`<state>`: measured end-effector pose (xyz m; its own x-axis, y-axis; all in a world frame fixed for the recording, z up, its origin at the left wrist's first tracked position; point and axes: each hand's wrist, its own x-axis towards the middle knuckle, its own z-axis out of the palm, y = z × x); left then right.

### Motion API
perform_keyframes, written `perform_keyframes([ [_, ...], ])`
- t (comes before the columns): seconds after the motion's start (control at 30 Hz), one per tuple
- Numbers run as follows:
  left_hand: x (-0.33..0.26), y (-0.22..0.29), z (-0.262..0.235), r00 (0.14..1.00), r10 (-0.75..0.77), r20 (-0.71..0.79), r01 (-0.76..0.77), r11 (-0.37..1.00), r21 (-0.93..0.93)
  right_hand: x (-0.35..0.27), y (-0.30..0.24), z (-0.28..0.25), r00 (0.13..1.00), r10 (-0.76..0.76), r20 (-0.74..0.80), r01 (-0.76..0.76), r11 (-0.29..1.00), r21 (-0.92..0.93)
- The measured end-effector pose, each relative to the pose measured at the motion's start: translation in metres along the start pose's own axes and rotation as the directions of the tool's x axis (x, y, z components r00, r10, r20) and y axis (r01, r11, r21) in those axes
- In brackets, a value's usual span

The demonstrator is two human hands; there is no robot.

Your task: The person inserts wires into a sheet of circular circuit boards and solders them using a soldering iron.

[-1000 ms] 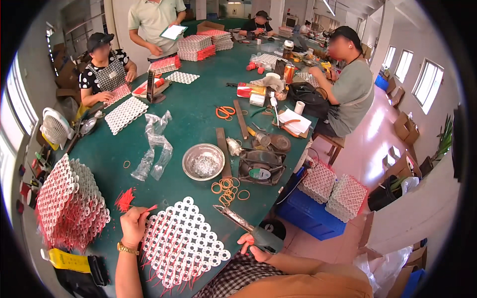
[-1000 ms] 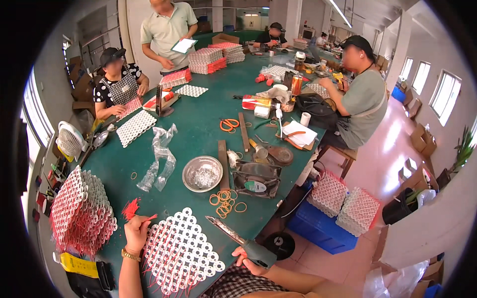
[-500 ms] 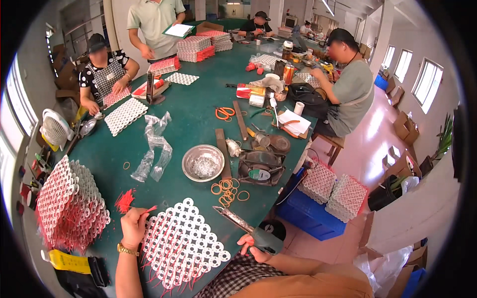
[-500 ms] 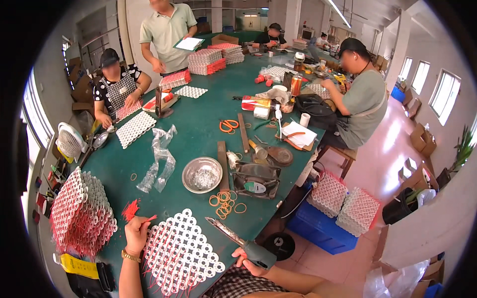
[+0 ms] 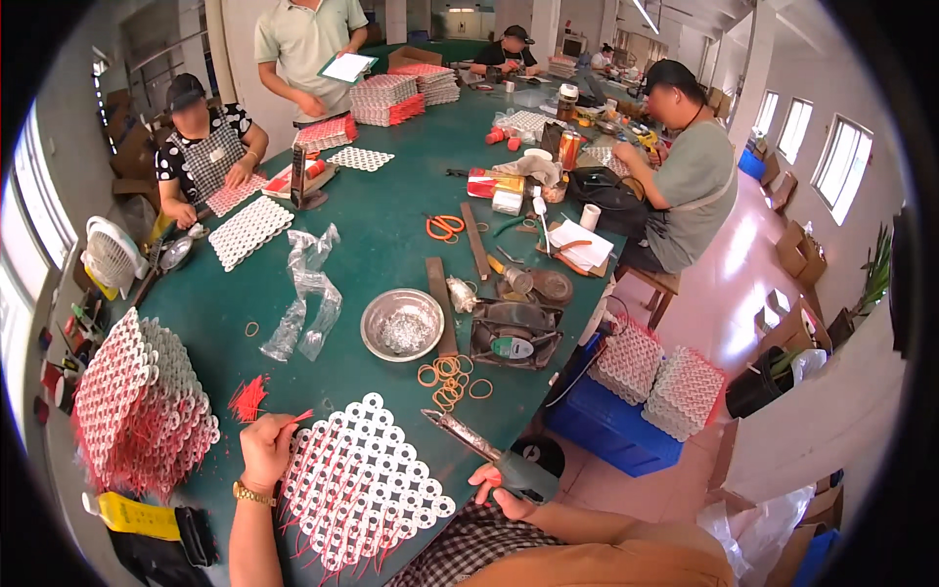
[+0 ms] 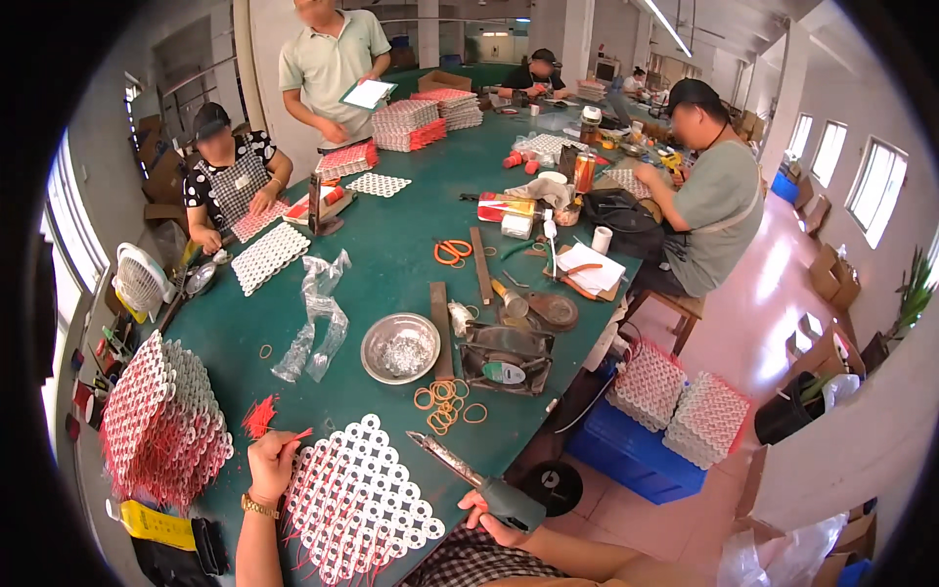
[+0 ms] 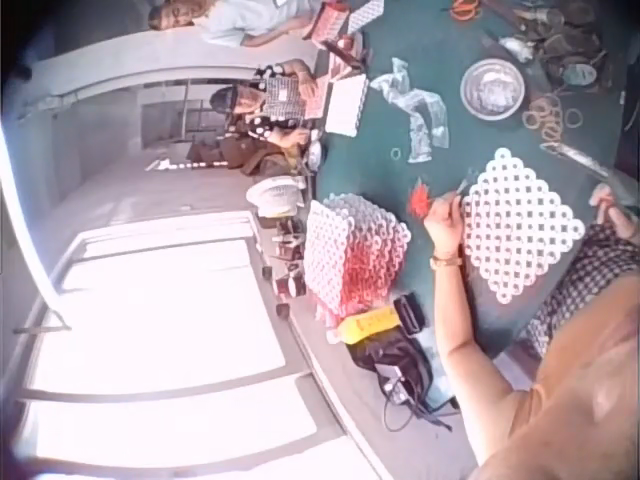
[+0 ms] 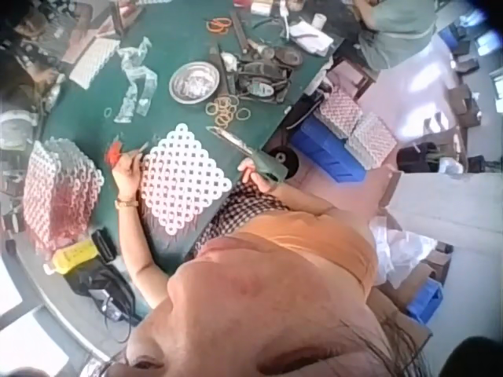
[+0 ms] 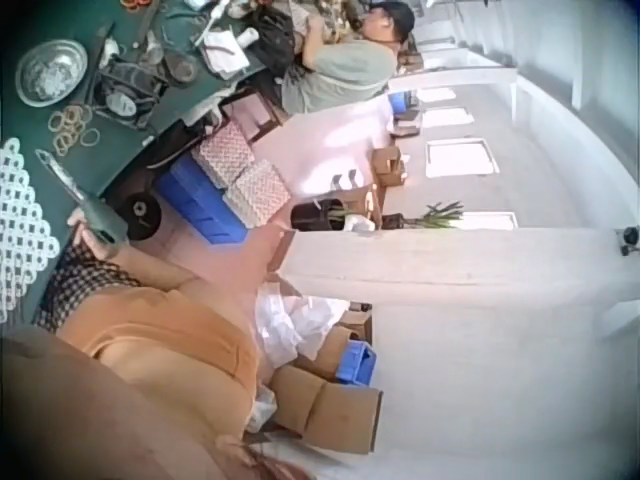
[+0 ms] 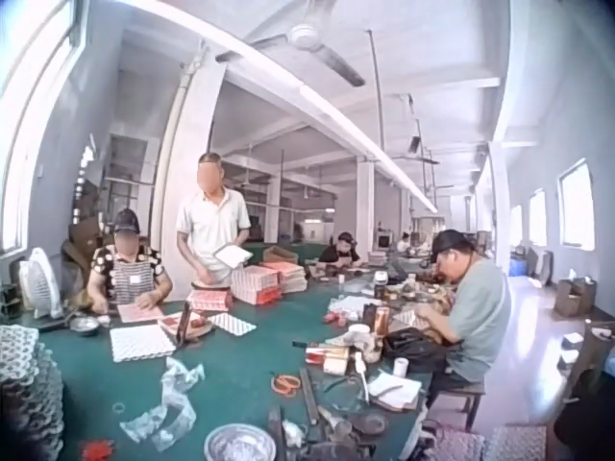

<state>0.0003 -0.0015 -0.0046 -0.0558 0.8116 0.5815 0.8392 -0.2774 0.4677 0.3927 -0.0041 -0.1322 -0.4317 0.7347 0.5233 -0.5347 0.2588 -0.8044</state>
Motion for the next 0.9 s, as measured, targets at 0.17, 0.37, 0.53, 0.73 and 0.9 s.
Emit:
perform_keyframes([
  [0.17, -0.003, 0.0, 0.0, 1.0, 0.026, 0.002, -0.026, 1.0, -0.012, -0.003, -0.006, 0.004, 0.998, 0.061, -0.029, -0.061, 0.998, 0.027],
  [0.37, -0.016, -0.014, -0.001, 0.961, -0.274, -0.037, 0.266, 0.953, -0.142, 0.01, -0.023, 0.011, 0.999, 0.027, -0.019, -0.028, 0.999, -0.045],
  [0.53, -0.01, -0.028, 0.0, 0.951, -0.305, -0.061, 0.265, 0.899, -0.349, 0.008, -0.01, -0.001, 0.997, 0.068, -0.019, -0.07, 0.993, -0.091],
  [0.73, 0.001, -0.013, -0.015, 0.921, -0.387, -0.049, 0.333, 0.843, -0.422, 0.019, -0.032, 0.008, 0.972, 0.223, -0.08, -0.226, 0.974, -0.033],
  [0.9, -0.002, 0.026, -0.006, 0.872, -0.482, 0.08, 0.455, 0.741, -0.495, 0.024, -0.042, 0.012, 0.959, 0.261, -0.105, -0.265, 0.964, -0.022],
])
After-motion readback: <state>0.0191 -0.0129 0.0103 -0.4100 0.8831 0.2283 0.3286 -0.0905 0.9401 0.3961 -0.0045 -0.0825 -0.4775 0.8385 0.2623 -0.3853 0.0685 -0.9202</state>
